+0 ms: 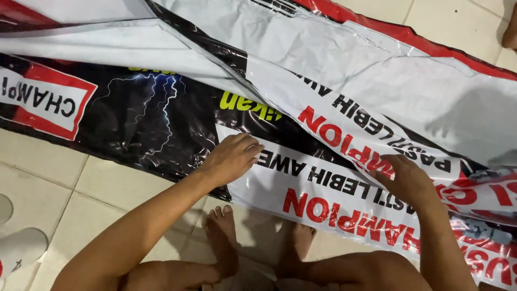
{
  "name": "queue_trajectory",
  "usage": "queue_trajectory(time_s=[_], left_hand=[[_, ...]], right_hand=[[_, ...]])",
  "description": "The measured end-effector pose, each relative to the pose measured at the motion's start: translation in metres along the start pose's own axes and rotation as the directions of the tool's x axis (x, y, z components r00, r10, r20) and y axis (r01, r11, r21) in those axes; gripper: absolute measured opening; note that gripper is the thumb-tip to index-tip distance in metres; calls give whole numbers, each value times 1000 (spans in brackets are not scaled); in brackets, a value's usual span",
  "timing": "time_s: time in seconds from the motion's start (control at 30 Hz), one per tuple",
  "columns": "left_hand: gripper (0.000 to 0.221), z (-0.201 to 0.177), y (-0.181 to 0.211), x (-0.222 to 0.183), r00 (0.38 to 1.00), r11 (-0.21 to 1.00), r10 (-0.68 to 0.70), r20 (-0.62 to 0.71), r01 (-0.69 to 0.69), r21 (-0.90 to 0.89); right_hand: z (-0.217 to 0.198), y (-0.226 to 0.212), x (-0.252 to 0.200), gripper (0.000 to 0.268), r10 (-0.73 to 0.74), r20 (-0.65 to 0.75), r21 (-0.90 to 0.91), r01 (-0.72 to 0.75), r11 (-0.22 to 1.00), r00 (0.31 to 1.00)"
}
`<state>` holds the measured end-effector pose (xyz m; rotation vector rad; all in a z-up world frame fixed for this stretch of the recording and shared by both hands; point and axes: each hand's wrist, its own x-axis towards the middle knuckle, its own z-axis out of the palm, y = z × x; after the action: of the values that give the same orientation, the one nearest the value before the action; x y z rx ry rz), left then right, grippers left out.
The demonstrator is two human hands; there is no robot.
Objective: Two people coordinate to fold a large printed vinyl banner on the floor.
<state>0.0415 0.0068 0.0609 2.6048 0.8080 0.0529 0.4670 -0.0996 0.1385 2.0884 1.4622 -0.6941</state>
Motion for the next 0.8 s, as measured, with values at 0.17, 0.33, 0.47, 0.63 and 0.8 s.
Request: queue_trajectory(time_s=[0.17,0.33,0.47,0.63,0.8], left_hand=[[42,-18,-29,15,995,998,-57,-78,59,18],[36,-42,-45,18,963,990,-135,-235,140,8],[37,-40,-45,11,959,992,-115,-260,122,11],[39,-42,-46,0,953,993,-119,-278,114,-37],[40,-47,-49,-11,952,983,-181,-246,173,-54]], right_hand=[[45,28,-17,58,-166,-406,74,213,974,899],[42,5,-39,58,-73,-35,183,78,980,997],[57,22,-36,55,-216,-366,162,290,943,905],[64,28,-36,47,-230,-836,-85,296,951,499],[42,24,-42,59,-82,-883,9,192,981,461]])
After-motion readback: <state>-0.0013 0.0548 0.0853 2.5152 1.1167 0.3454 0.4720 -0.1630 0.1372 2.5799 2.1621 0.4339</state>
